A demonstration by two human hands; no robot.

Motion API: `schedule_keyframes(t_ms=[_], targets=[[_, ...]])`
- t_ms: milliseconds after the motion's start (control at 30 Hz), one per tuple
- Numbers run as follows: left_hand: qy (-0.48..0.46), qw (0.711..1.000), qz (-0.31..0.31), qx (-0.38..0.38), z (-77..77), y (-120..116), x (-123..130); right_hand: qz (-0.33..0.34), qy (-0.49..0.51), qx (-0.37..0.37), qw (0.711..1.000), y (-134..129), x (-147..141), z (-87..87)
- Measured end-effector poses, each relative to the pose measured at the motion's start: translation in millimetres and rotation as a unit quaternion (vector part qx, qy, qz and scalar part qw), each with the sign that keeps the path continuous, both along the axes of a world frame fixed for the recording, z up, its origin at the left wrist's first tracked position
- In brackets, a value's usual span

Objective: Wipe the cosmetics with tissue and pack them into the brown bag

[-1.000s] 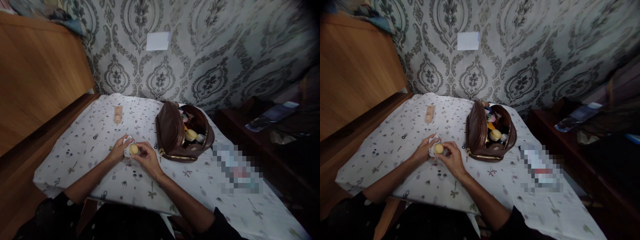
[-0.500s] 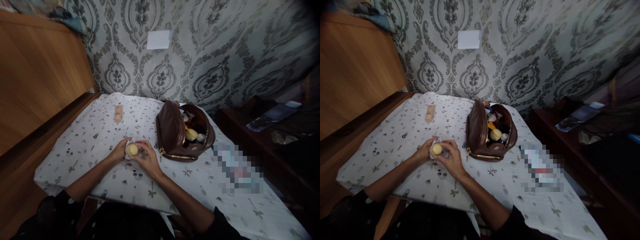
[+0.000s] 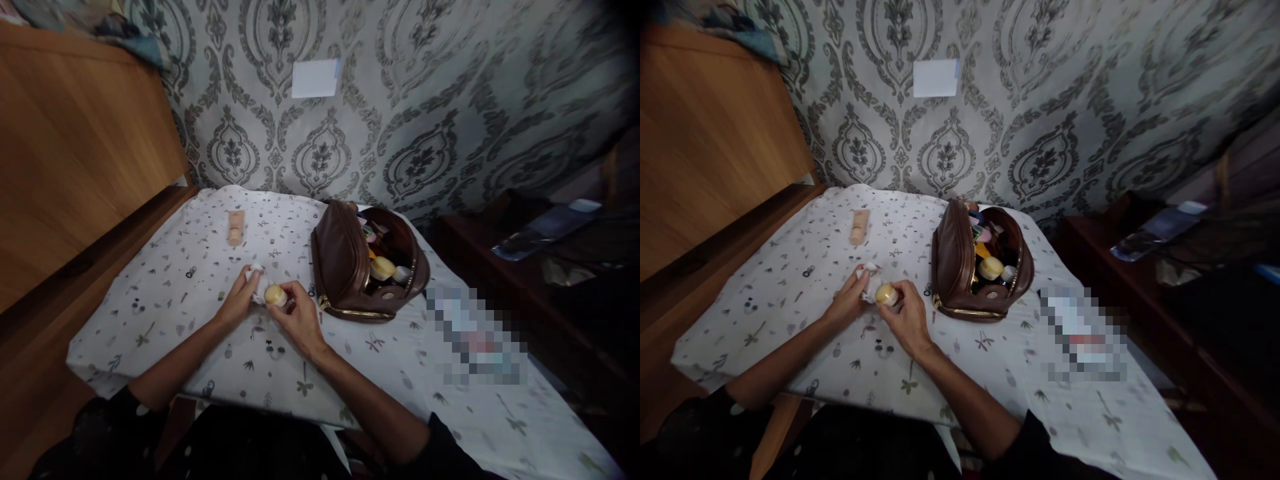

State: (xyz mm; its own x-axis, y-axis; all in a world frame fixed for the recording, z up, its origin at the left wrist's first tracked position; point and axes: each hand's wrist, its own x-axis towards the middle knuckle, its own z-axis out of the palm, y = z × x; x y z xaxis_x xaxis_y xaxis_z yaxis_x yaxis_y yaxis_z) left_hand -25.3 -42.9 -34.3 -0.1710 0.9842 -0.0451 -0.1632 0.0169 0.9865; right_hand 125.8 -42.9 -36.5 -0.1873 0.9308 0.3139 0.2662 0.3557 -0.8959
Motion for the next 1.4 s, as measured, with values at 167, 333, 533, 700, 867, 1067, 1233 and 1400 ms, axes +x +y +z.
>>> schedule_keyframes(t_ms=[167,333,533,700,867,1067,1233,1400], targets=[[0.186,0.97,-0.112,0.109,7.6,-10,-2,-0.009,-0.035,0.008,0.999,3,3,1.4],[0.294,0.918,-0.184,0.193,10.5,-15,2,-0.002,-0.024,0.002,1.0,5,3,-3.9],[0.366,0.898,-0.175,0.171,2.5,-12,-1,-0.004,-0.025,0.003,1.0,4,0,-8.7],[0.437,0.871,-0.165,0.152,4.4,-13,-1,-0.01,-0.043,0.019,0.999,1,-2,-8.4],[0.503,0.848,-0.127,0.108,6.6,-16,0,-0.028,-0.069,0.046,0.996,-2,-2,-4.3],[0.502,0.849,-0.078,0.144,2.0,-14,-4,-0.008,-0.049,0.041,0.998,-3,0,-3.2],[0.391,0.909,-0.073,0.126,8.6,-12,-5,0.028,0.014,-0.004,0.999,-2,-3,-8.6],[0.297,0.95,-0.014,0.092,10.5,-11,-4,0.056,0.092,-0.062,0.992,0,-3,-8.5]])
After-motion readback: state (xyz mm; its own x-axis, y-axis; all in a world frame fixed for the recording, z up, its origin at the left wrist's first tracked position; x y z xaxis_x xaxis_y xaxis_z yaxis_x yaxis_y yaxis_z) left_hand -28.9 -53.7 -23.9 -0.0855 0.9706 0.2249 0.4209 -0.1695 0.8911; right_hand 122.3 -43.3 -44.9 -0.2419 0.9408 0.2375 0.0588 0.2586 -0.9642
